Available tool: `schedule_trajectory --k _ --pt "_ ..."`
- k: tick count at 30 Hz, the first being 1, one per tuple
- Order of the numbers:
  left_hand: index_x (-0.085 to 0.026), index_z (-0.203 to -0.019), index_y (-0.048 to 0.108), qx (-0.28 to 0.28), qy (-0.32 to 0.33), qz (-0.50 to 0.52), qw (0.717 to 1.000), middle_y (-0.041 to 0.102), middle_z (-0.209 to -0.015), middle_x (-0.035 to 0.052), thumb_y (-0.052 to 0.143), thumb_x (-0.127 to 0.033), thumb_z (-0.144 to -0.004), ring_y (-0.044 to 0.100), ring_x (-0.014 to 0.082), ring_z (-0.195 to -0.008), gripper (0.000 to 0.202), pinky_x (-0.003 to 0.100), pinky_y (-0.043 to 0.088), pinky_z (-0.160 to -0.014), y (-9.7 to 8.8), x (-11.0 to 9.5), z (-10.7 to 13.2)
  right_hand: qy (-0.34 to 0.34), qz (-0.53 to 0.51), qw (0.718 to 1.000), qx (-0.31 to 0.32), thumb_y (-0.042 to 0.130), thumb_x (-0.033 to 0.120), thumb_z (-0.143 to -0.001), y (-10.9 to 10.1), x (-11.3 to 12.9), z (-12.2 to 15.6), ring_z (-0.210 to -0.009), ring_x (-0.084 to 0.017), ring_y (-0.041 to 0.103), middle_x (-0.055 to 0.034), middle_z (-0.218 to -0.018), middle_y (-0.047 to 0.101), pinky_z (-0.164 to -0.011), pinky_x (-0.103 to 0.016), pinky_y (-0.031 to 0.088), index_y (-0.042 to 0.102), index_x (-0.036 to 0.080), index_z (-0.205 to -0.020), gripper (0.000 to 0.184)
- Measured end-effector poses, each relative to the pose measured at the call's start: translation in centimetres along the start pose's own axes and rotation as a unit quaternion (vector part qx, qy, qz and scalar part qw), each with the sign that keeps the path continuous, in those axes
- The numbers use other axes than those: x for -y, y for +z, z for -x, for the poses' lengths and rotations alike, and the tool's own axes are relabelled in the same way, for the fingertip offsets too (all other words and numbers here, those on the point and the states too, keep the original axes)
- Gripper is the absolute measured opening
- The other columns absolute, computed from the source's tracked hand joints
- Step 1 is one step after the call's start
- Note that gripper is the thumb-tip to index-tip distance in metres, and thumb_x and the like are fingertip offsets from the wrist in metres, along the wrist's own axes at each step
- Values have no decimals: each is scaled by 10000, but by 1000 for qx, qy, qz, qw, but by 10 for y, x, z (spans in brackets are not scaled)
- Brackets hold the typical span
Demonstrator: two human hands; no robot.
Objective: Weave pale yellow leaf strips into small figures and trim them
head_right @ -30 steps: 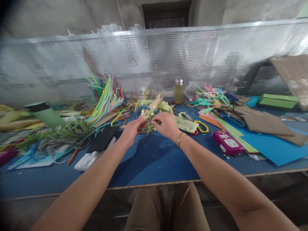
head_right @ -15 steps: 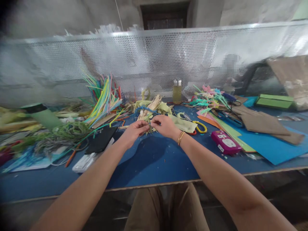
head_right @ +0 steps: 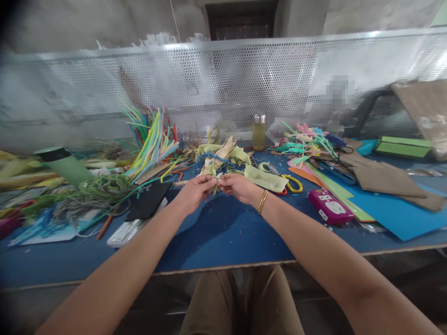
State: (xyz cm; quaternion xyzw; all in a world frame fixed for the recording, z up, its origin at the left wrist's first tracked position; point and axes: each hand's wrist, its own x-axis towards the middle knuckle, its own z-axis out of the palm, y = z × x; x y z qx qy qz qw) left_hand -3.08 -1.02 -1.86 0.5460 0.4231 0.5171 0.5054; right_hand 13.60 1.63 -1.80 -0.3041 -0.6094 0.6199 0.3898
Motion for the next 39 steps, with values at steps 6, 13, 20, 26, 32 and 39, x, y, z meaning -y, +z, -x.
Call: schedule_trajectory --k 6,13,20,26,32,39 --pt "-170 -641 594 -72 46 -127 988 454 -533 -44 756 -401 -660 323 91 -498 283 257 226 -514 1 -4 1 -111 141 979 -102 731 461 -695 -5 15 3 -782 -144 562 -17 -812 665 -741 -289 422 701 184 -814 303" --pt "-173 -633 648 -37 46 -190 980 508 -550 -24 764 -400 -648 363 109 -512 255 278 257 -543 6 -7 5 -108 115 979 -126 752 450 -656 1 1 -7 -629 -108 503 19 -655 603 -591 -256 389 619 162 -699 319" --pt "-167 -621 627 26 -4 84 996 511 -598 -14 818 -375 -607 436 110 -588 283 265 340 -593 10 -1 4 -46 -116 988 -90 824 403 -572 7 4 -8 -629 -111 543 1 -684 624 -628 -270 445 601 177 -669 332" --pt "-180 -849 687 -5 -106 135 985 674 -911 89 675 -575 -748 614 196 -826 408 311 462 -716 3 -6 2 -101 -3 984 -143 795 414 -606 2 4 -8 -637 -104 533 14 -675 619 -640 -269 426 605 172 -688 319" --pt "-176 -919 670 52 -158 242 956 679 -935 123 488 -619 -859 641 233 -897 482 382 506 -834 3 -11 3 -128 107 974 -155 780 478 -601 3 -3 -9 -581 -118 533 47 -596 555 -562 -263 426 520 201 -702 393" --pt "-132 -1064 628 51 -144 353 923 676 -1013 164 384 -533 -921 650 273 -1015 491 410 529 -856 -13 -15 5 -146 180 940 -252 615 621 -738 -8 2 -11 -746 -161 572 -37 -812 655 -687 -302 449 645 185 -815 444"
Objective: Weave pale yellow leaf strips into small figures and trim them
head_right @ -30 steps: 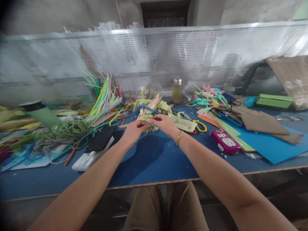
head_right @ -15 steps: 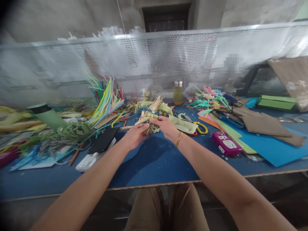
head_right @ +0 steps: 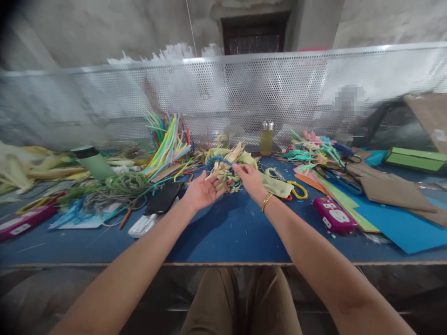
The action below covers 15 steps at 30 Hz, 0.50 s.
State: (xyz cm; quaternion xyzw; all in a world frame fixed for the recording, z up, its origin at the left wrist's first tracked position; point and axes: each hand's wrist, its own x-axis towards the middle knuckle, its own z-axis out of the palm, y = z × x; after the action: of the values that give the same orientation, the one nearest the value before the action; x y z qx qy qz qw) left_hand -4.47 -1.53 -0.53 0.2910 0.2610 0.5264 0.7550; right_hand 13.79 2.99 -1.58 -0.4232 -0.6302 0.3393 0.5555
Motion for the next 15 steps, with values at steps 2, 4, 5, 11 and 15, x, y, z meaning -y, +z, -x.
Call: schedule_trajectory --k 2,4,5,11,15 --pt "-125 -1080 608 -12 37 45 998 659 -1097 181 324 -532 -937 628 281 -1088 516 416 530 -869 -4 -8 2 32 -32 998 -48 542 669 -767 -9 1 -2 -779 -173 579 -63 -884 671 -718 -316 445 660 184 -826 503" --pt "-131 -1084 596 -27 88 82 992 646 -1142 183 277 -536 -946 614 279 -1125 534 419 527 -884 -7 -16 6 64 -60 994 -72 532 707 -745 -16 2 -2 -781 -185 588 -83 -913 677 -711 -320 444 667 183 -831 548" --pt "-140 -1092 592 -34 117 95 988 641 -1156 180 256 -539 -948 608 276 -1137 541 425 524 -890 -7 -21 8 74 -67 992 -80 532 725 -730 -18 1 -2 -778 -191 591 -91 -910 679 -707 -322 444 668 182 -818 566" --pt "-178 -1193 546 -77 325 70 940 575 -1306 166 51 -597 -919 535 254 -1245 704 465 476 -960 -20 -69 49 60 -64 989 -116 555 748 -690 -24 -3 0 -782 -212 597 -109 -896 695 -714 -335 449 668 178 -792 590" --pt "-205 -1212 501 -145 444 -72 881 428 -1482 104 -72 -698 -822 424 197 -1349 850 400 399 -1057 -56 -110 115 42 -76 988 -131 522 749 -710 -32 -3 -4 -773 -207 616 -118 -904 700 -711 -337 465 656 178 -785 592"
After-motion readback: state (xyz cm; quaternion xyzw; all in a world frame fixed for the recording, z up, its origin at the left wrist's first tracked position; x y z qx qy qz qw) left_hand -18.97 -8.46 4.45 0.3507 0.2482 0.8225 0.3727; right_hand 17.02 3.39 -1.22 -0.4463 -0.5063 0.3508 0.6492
